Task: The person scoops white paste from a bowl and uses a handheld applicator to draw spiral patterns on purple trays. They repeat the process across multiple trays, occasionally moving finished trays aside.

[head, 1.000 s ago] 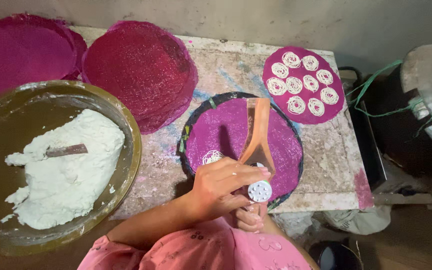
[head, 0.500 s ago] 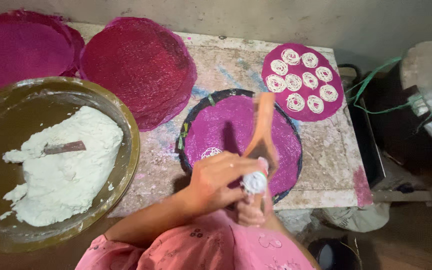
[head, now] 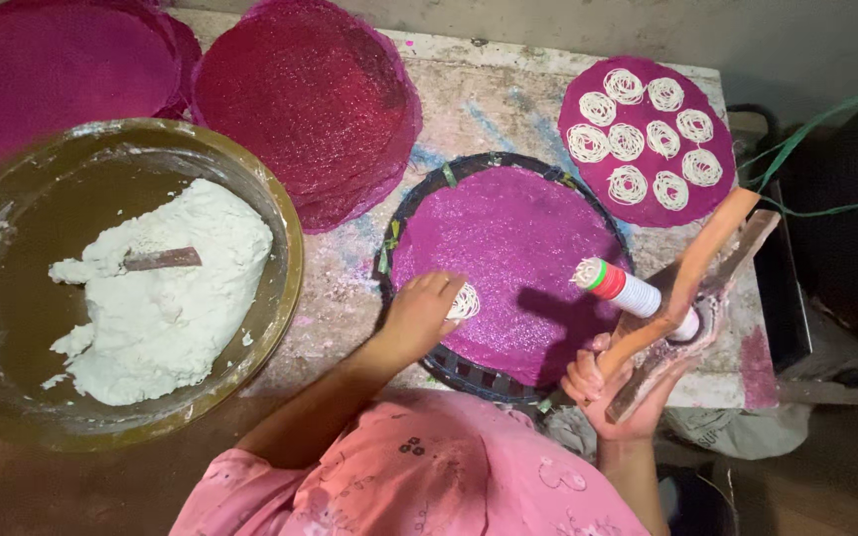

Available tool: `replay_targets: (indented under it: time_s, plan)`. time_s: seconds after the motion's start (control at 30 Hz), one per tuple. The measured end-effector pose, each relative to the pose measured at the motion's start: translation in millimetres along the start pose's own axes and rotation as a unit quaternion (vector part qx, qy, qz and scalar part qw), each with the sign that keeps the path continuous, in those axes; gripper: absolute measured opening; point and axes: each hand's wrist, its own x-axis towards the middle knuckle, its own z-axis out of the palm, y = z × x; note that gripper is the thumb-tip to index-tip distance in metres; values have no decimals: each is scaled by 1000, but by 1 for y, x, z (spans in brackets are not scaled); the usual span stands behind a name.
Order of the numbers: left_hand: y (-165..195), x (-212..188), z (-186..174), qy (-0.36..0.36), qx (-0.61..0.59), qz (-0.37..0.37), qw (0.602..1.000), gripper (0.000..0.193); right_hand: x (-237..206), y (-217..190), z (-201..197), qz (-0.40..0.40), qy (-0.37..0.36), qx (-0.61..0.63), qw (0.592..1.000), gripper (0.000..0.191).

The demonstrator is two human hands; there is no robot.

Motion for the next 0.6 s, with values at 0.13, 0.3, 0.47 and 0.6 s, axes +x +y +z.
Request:
replay_targets:
  time_s: [0.13, 0.3, 0.47, 0.6]
  plan:
    - [1, -6, 2, 20, -70, -9, 997, 50, -8, 0, -9, -3, 8, -17, 1000, 113]
    - [-17, -19, -72, 19, -438, -219, 872, 34, -11, -13, -30, -4, 23, -42, 999, 113]
    - [-50, -99, -197, 378, -200, -156, 891, 22, 3, -25, -38, 16, -25, -39, 999, 115]
    - [-44, -151, -250, 275, -27, -400, 874, 20, 23, -23, -26, 52, -45, -70, 995, 112]
